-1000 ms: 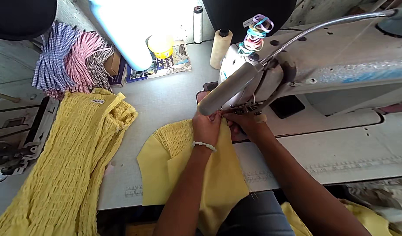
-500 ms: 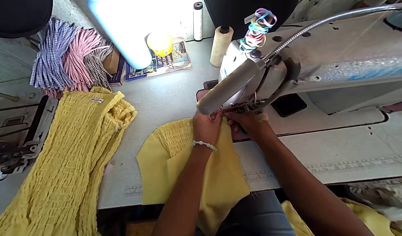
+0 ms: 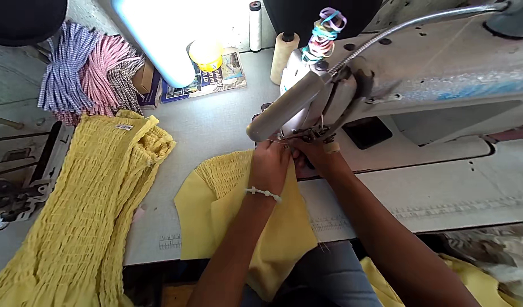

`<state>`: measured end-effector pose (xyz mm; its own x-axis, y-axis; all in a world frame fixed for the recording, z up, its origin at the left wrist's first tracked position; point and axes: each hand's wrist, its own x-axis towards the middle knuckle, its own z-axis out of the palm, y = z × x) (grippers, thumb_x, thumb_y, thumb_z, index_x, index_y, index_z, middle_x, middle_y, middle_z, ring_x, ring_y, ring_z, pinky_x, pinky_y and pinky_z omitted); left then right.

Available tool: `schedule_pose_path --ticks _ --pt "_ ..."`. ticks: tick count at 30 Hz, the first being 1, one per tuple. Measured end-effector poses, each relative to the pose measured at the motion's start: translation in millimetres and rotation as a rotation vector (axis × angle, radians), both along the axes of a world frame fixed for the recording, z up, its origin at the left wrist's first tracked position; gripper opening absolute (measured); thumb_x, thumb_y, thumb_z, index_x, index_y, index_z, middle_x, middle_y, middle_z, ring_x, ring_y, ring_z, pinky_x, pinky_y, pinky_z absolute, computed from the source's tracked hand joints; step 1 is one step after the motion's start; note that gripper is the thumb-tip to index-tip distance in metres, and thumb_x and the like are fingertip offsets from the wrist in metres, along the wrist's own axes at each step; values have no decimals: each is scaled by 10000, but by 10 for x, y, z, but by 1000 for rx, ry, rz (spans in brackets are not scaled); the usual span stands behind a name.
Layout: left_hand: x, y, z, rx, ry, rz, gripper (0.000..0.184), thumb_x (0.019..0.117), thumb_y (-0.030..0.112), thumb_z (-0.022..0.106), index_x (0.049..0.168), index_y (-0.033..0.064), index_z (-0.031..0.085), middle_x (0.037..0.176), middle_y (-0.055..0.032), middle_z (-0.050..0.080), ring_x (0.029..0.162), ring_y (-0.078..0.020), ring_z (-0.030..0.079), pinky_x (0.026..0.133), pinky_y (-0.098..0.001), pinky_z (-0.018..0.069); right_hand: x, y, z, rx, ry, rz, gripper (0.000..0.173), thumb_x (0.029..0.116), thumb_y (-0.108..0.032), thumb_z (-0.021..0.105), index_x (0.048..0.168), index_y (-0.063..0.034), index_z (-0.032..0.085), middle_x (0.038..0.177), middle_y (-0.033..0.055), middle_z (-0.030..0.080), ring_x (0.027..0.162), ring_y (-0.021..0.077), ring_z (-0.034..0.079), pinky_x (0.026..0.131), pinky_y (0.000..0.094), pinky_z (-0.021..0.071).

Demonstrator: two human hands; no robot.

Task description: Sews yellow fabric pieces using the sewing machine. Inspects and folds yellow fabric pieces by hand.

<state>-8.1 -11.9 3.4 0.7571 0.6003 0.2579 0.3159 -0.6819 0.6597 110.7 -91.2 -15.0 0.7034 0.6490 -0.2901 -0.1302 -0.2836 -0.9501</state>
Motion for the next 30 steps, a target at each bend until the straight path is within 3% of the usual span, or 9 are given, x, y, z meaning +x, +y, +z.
schedule_pose_path --ticks 6,10,12,15,18,21,25,27,30 --pt "-208 -99 47 186 329 -201 274 1021 186 603 1150 -18 733 1360 -159 647 1293 -318 600 1053 -440 499 130 -184 134 269 302 -91 182 1111 -125 345 1028 -73 499 635 2 559 438 40 506 415 168 450" --pt "-362 -130 -297 311 113 -206 304 1004 165 599 1210 -21 722 1342 -177 666 1306 -369 595 1095 -478 472 101 -498 169 28 -15 73 70 1066 -66 456 1058 -30 516 623 -2 453 450 56 437 436 188 399" --pt "-404 -167 -324 310 86 -213 300 1002 155 593 1202 -26 725 1335 -186 667 1299 -384 597 1101 -489 465 28 -821 105 -163 -298 159 132 1043 -90 513 1101 15 569 739 57 513 570 118 488 540 290 429" --pt "-423 -189 -316 287 96 -219 305 1007 146 582 1215 -31 719 1347 -190 660 1314 -390 584 1110 -491 453 -192 -1338 25 -230 -513 160 159 1005 -102 518 1075 13 602 751 48 546 600 109 507 554 296 431" --pt "-423 -177 -329 267 95 -223 311 1016 160 572 1225 -18 719 1368 -173 651 1340 -371 566 1128 -472 442 -397 -1748 -40 -144 -504 126 196 994 -179 537 1053 -33 654 739 -13 666 523 32 563 467 216 473" --pt "-414 -152 -335 260 81 -229 304 1015 150 571 1220 -17 721 1372 -172 649 1343 -365 566 1123 -464 448 -608 -2081 -49 -49 -364 296 273 1041 -242 548 1003 -41 728 829 -16 763 565 4 645 503 192 539" --pt "-394 -117 -341 243 98 -238 304 1020 150 569 1223 -22 716 1406 -171 625 1372 -356 540 1129 -472 439 -1017 -2122 -375 -133 -504 417 268 997 -228 615 1075 -37 787 935 115 779 809 260 761 740 477 619" --pt "-390 -109 -343 231 103 -244 307 1024 150 567 1231 -24 712 1421 -176 612 1388 -359 521 1141 -474 424 -1201 -1980 -618 -124 -549 330 304 972 -246 652 1152 -30 770 1005 153 772 872 317 759 774 526 608" --pt "-399 -107 -348 277 131 -259 328 1026 140 564 1277 -35 682 1449 -188 586 1410 -366 496 1162 -487 397 -1383 -1841 -810 -16 -415 281 278 944 -236 692 1116 -35 776 997 114 777 855 198 748 773 382 604"
